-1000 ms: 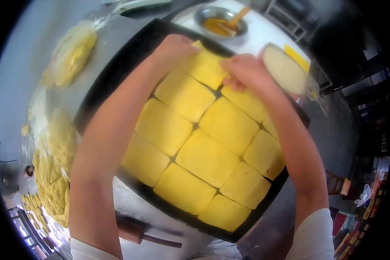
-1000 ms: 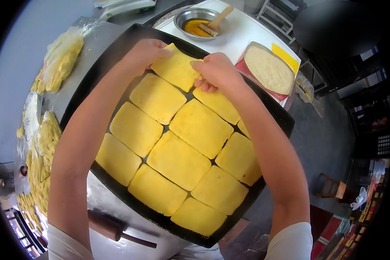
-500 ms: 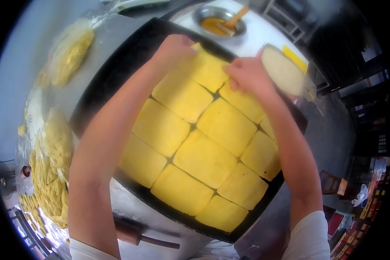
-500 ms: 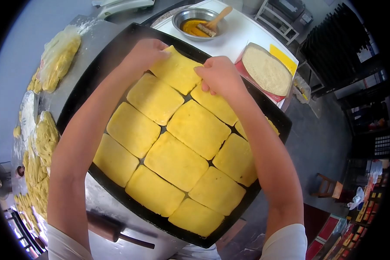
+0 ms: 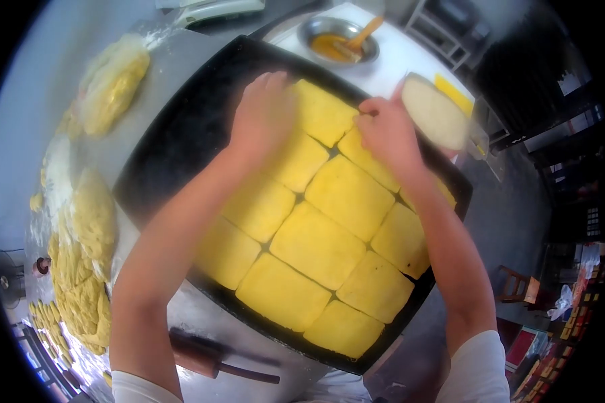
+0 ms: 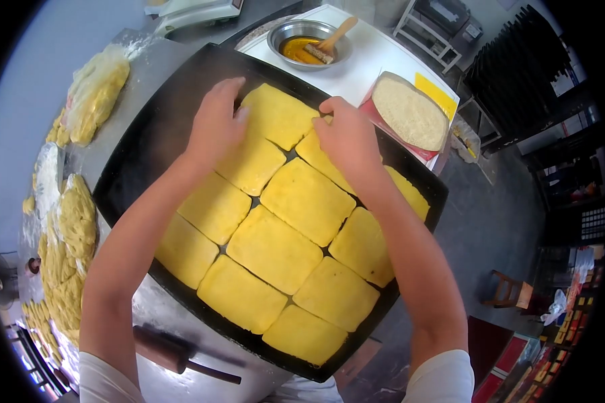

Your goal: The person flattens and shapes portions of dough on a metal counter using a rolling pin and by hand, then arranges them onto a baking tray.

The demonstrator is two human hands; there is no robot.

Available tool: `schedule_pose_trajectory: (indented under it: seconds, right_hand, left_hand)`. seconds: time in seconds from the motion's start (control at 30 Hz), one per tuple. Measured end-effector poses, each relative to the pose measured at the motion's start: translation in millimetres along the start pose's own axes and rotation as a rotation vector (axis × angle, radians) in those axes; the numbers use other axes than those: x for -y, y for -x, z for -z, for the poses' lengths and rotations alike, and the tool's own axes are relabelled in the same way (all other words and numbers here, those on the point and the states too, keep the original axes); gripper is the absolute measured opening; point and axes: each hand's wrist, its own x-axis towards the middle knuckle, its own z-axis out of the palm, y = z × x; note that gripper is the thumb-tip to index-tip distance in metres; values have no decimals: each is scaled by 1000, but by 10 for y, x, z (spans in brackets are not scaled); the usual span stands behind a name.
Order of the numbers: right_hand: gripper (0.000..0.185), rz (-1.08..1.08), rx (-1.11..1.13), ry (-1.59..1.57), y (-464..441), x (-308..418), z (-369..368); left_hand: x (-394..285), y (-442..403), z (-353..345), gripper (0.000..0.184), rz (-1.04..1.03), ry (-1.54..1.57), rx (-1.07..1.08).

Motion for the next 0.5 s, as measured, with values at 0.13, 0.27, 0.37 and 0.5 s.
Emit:
schedule_pose_trajectory:
  seconds: [0.13, 0.27, 0.37, 0.5]
  right_hand:
    - [26, 358, -154, 220, 156, 38, 34]
    - [34, 741, -100, 414, 93, -97, -36]
    - [42, 715, -55, 449, 216, -184, -123]
    - [46, 678, -56, 452, 260, -197, -145]
  left_hand:
    - [-126, 238, 241, 59, -201, -144, 188]
    - [-175, 419, 228, 78, -376, -173, 304]
    - [-169, 450, 240, 84, -349, -218, 327]
    - [-190, 455, 262, 82, -322, -185, 345]
